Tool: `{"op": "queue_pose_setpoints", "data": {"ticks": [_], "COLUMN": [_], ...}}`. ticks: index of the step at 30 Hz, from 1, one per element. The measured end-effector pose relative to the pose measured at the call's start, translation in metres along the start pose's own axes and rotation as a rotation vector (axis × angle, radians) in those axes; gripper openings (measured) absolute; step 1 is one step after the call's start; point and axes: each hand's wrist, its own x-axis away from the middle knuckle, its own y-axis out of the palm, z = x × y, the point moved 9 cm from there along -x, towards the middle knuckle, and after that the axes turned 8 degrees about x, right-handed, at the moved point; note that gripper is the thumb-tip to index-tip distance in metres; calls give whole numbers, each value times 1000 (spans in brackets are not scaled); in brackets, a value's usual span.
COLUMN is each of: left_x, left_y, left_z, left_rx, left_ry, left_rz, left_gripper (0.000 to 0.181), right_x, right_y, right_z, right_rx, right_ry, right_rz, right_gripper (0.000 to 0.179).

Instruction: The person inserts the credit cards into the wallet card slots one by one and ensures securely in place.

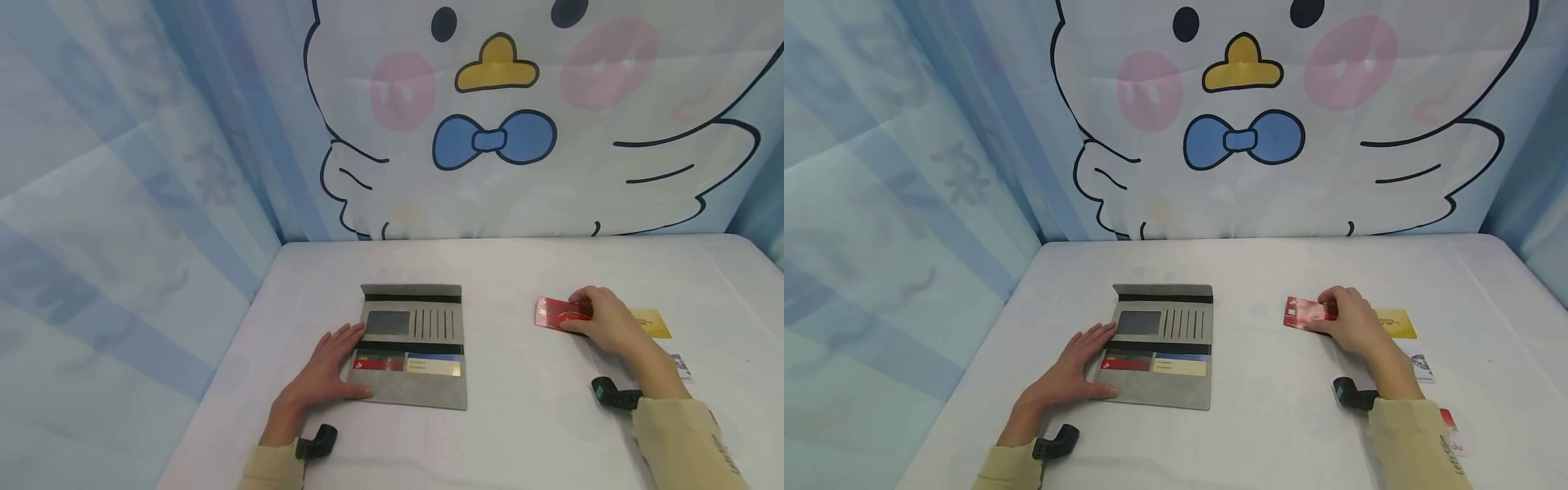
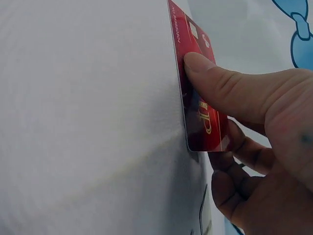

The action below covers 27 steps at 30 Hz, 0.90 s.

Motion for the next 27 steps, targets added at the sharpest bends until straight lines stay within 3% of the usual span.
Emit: {"op": "queue_pose_setpoints", "data": {"ticks": [11, 18, 27], "left_x": [0, 1, 0], "left_y": [0, 0, 1], "left_z": [0, 1, -2], "left_rx": [8, 15, -13], "left_ry": [2, 12, -34], "left_rz": [1, 7, 5], "left_gripper": [102, 101, 104], "right_x": [-1, 0, 1], "right_y": [-1, -1, 0], "right_z": [1, 2, -4], "right_rx": [-33, -124, -237], "right_ry": [-9, 15, 3], "right_rz": [20, 49, 28], "right_gripper": [52, 47, 45]}}
